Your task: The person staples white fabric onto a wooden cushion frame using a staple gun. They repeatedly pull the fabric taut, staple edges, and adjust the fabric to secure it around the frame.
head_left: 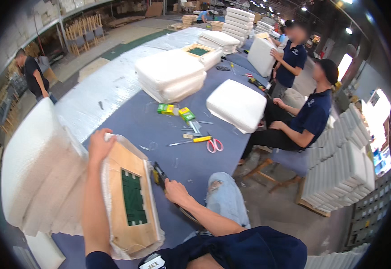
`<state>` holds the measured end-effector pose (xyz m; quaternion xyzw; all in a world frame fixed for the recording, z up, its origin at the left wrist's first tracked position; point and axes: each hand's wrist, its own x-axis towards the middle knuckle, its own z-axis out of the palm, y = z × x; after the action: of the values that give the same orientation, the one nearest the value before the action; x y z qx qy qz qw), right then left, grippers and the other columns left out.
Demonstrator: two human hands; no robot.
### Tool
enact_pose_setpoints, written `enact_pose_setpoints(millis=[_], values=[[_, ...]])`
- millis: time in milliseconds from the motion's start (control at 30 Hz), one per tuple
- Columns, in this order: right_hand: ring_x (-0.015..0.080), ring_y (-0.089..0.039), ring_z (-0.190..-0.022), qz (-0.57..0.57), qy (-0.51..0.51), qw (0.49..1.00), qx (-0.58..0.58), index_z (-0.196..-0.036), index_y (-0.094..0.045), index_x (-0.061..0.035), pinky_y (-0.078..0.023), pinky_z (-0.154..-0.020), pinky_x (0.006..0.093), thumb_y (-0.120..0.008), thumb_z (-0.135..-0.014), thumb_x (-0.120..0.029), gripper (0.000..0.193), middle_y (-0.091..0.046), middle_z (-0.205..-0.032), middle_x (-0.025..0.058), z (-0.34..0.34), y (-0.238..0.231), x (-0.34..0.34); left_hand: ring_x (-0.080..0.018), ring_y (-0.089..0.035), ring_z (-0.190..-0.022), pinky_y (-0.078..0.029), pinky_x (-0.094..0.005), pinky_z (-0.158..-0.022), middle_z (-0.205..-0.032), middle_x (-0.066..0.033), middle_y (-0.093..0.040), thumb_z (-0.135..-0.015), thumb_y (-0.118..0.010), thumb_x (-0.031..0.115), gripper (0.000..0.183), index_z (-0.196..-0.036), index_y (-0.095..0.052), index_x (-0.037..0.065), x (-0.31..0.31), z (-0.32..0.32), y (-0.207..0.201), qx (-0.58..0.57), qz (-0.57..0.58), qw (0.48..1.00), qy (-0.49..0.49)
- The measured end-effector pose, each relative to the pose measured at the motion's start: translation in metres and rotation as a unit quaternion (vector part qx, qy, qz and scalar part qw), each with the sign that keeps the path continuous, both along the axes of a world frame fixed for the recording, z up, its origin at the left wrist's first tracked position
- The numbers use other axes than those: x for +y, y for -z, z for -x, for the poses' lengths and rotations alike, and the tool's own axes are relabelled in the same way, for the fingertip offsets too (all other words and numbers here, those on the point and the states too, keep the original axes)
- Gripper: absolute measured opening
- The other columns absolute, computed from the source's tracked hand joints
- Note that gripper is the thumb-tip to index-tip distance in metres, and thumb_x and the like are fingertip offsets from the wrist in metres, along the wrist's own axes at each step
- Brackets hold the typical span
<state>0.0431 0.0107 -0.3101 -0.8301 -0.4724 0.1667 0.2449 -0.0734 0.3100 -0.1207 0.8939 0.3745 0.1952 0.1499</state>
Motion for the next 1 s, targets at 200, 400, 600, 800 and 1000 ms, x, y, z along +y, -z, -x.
enact_pose_setpoints(millis=[200,400,600,800,1000], values=[[0.0528,-0.066,-0.094,-0.13,0.067,0.989,0.015,-0.115,-0.054,0.0049,-0.053,-0.084,0.0605,-0.056,-0.093,-0.012,0.028,-0.067,-0.101,0.0317,-0.04,0.067,0.072,-0.0386,-0.058,-0.12,-0.05,-0.0506,-0.099,-0.118,-0.0152,-0.068,-0.089,-0.07,0.042,0.037,-0.117,-0.071,0.017,-0.025,-0.054,-0.021,-0.006,-0.05,0.999,0.01],[0.0507,-0.06,-0.119,-0.154,0.167,0.963,0.147,-0.133,-0.061,0.0018,-0.049,-0.102,0.0542,-0.06,-0.092,-0.014,0.045,-0.065,-0.122,0.0322,-0.043,0.085,-0.016,-0.0371,-0.059,-0.118,-0.05,-0.0489,-0.097,-0.116,-0.0151,-0.068,-0.091,-0.07,0.041,0.037,-0.113,-0.07,0.012,-0.037,-0.012,-0.035,-0.009,-0.03,1.0,-0.002],[0.0432,-0.055,-0.122,-0.118,0.094,0.986,-0.071,-0.134,-0.058,-0.003,-0.052,-0.098,0.0506,-0.071,-0.088,-0.018,0.05,-0.055,-0.138,0.0236,-0.005,0.109,-0.062,-0.036,-0.06,-0.115,-0.049,-0.0474,-0.098,-0.113,-0.0147,-0.068,-0.091,-0.071,0.04,0.035,-0.113,-0.07,0.013,-0.089,-0.049,-0.044,-0.039,-0.068,0.989,0.126],[0.0446,-0.059,-0.113,-0.037,0.041,0.998,-0.013,-0.148,-0.044,-0.0099,-0.054,-0.093,0.0526,-0.075,-0.083,-0.012,0.072,-0.042,-0.146,0.0265,-0.002,0.088,-0.084,-0.0349,-0.058,-0.121,-0.05,-0.0479,-0.1,-0.119,-0.0116,-0.067,-0.09,-0.07,0.039,0.036,-0.117,-0.07,0.016,-0.154,-0.113,-0.046,0.043,-0.074,0.987,0.139],[0.0511,-0.058,-0.117,-0.058,0.085,0.986,0.133,-0.154,-0.036,-0.0115,-0.054,-0.098,0.0568,-0.066,-0.08,0.005,0.082,-0.02,-0.162,0.0274,-0.01,0.094,-0.085,-0.035,-0.057,-0.122,-0.049,-0.0478,-0.101,-0.12,-0.0106,-0.067,-0.09,-0.071,0.037,0.037,-0.119,-0.07,0.015,-0.179,-0.144,-0.041,0.081,-0.093,0.98,0.158]])
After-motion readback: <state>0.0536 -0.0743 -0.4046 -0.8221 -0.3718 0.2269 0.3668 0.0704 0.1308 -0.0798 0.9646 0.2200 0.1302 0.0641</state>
